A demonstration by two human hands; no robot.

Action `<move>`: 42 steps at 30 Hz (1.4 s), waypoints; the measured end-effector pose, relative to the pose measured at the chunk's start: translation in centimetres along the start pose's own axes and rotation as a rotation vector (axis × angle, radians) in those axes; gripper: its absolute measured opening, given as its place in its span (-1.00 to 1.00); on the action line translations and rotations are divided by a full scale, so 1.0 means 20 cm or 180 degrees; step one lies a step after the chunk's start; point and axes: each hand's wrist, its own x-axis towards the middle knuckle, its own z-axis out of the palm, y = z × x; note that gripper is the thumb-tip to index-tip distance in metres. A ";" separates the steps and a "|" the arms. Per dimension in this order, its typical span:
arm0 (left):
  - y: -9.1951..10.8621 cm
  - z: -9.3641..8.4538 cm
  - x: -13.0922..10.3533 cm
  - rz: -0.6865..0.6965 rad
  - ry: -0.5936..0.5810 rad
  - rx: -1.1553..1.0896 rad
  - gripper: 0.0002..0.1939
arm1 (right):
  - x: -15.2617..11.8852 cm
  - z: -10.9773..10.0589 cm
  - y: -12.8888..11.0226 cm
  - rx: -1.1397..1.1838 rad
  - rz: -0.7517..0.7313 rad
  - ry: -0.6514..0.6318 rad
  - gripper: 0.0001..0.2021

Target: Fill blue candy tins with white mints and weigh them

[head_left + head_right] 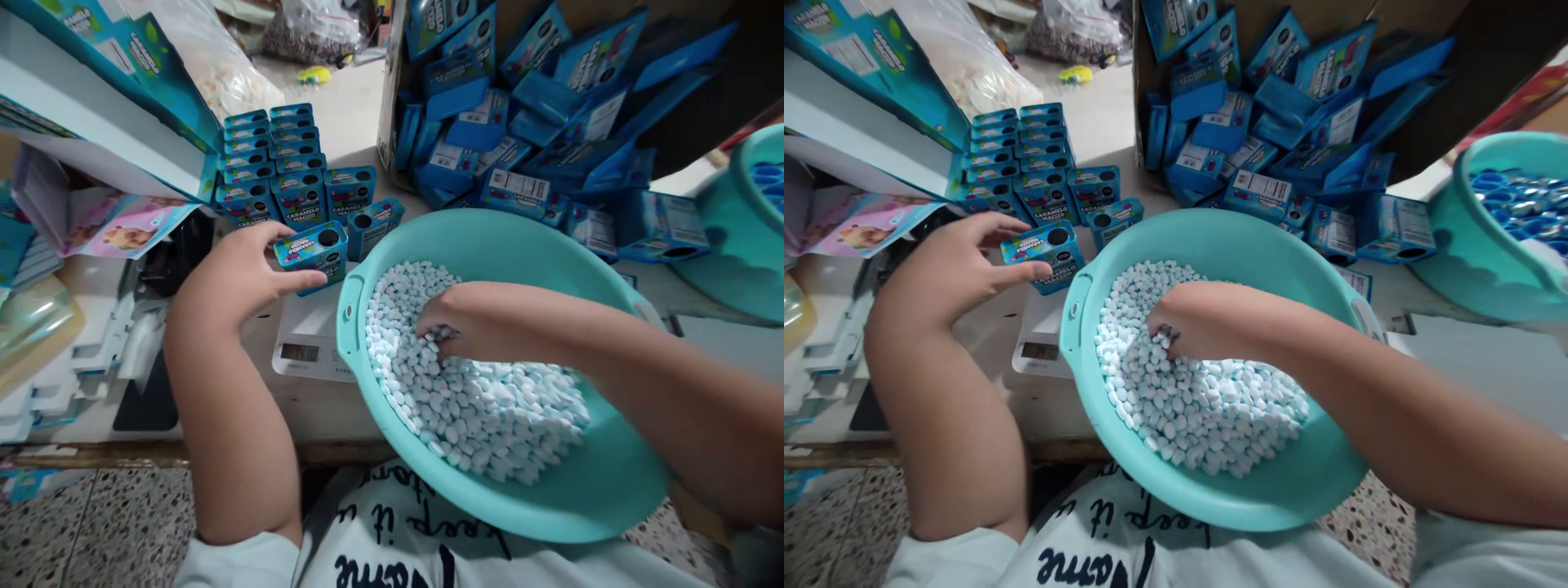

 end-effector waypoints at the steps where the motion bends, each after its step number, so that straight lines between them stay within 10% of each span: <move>1: -0.01 0.01 0.01 -0.0107 -0.0198 0.0124 -0.49 | 0.00 0.00 0.01 -0.0010 0.0046 -0.0102 -0.83; 7: 0.02 0.04 0.04 0.0044 -0.0168 0.0385 -0.73 | -0.02 -0.06 0.03 0.0221 0.0199 0.0087 -0.86; 15: 0.24 0.10 -0.05 0.1224 0.1283 -0.0264 -0.64 | -0.14 -0.17 0.13 0.0283 0.0881 0.1642 -0.87; 19: 0.36 0.23 -0.08 0.1849 0.0672 -0.0629 -0.67 | -0.16 -0.16 0.22 0.0967 0.1106 0.2754 -0.84; 23: 0.40 0.35 -0.08 0.2098 0.0265 -0.0867 -0.67 | -0.11 -0.12 0.24 0.2745 0.0073 0.3531 -0.61; 30: 0.37 0.38 -0.06 0.1849 0.0105 -0.1089 -0.67 | -0.03 -0.07 0.13 0.4048 -0.0834 0.3713 -0.59; 42: 0.36 0.39 -0.06 0.1732 0.0047 -0.1310 -0.64 | 0.04 0.00 0.10 0.3630 -0.1021 0.4188 -0.61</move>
